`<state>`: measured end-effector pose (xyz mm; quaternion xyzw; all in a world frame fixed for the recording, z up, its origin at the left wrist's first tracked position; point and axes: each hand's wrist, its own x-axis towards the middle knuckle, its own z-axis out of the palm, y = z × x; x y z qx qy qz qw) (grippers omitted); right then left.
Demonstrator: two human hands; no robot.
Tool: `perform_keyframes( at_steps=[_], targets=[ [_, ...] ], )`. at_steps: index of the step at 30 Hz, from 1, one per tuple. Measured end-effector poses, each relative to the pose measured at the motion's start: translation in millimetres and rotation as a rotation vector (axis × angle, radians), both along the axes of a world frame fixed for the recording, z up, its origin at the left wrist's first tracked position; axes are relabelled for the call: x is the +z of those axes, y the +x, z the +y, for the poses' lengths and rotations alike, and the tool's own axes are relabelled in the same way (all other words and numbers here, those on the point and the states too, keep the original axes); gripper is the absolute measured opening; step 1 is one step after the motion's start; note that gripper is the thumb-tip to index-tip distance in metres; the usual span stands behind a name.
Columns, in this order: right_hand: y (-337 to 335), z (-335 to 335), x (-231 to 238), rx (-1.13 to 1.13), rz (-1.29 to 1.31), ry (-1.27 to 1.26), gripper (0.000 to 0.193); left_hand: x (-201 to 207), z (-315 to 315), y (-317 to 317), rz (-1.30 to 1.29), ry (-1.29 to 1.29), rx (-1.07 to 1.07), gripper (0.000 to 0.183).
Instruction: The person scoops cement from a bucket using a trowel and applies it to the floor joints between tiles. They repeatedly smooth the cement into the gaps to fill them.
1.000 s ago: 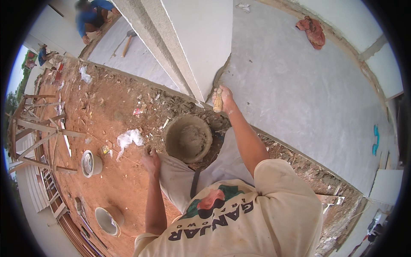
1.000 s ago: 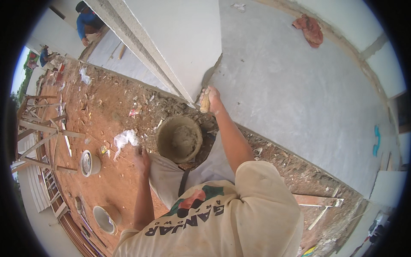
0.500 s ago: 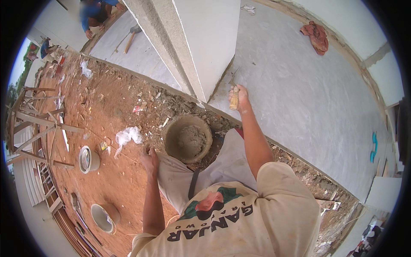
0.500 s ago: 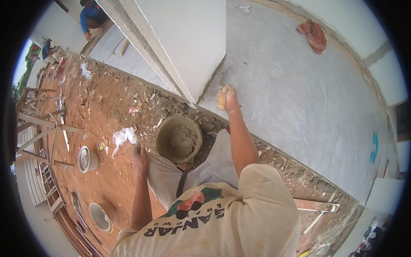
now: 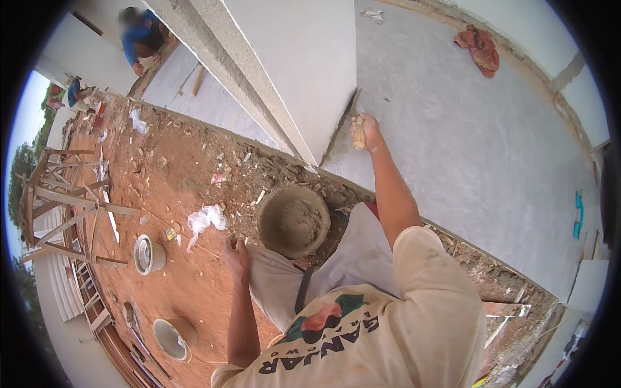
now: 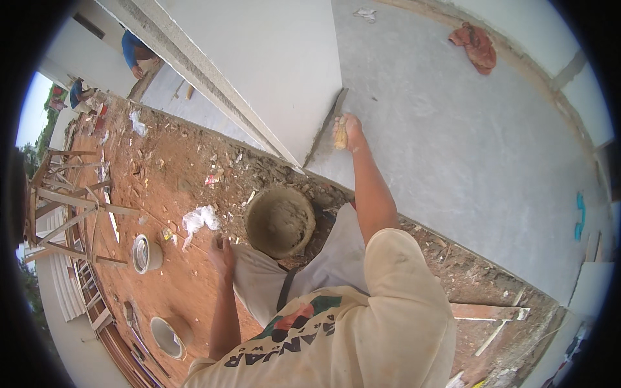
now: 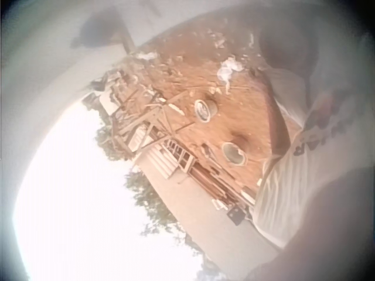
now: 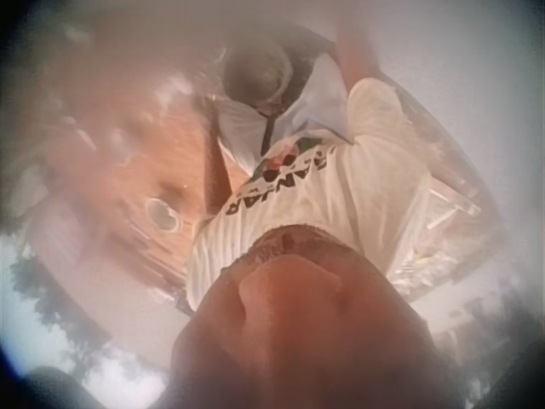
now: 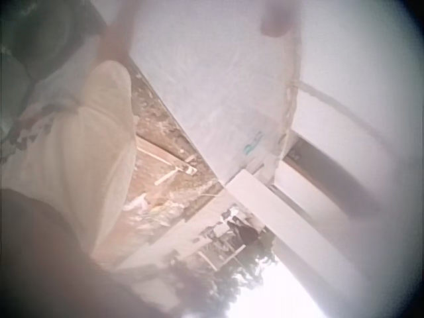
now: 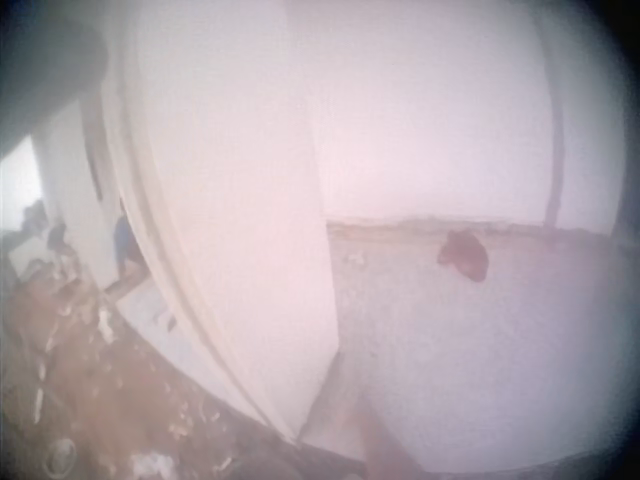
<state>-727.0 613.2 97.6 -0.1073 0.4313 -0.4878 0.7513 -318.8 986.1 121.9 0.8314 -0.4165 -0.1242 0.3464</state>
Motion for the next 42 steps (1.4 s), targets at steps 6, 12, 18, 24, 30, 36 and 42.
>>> perform_keyframes(
  at_steps=[6,12,18,24,30,36,42],
  targets=[
    [4.0,6.4,-1.6,0.092,0.024,0.003,0.031,11.4,2.1,-10.6,0.018,0.013,0.022,0.039],
    [36.9,59.8,-1.4,0.143,0.032,0.048,0.031,11.5,2.8,-6.1,-0.019,0.045,0.001,0.038],
    [52.8,93.9,-6.0,0.13,0.015,0.061,0.032,3.6,-6.4,-4.5,0.011,0.048,-0.001,0.039],
    [67.8,142.0,2.6,0.147,0.03,0.018,0.034,2.1,-0.9,1.5,0.036,0.036,-0.019,0.038],
    [41.1,125.7,-10.2,0.037,-0.018,0.008,0.036,10.0,4.5,-7.0,0.074,-0.037,0.034,0.036],
    [48.6,106.0,-20.2,0.101,-0.034,0.044,0.035,10.5,9.1,-4.9,0.036,-0.036,0.017,0.036],
    [80.8,142.3,-15.2,0.087,-0.086,0.027,0.033,1.7,4.0,-4.7,0.054,-0.036,0.025,0.036]
  ],
)
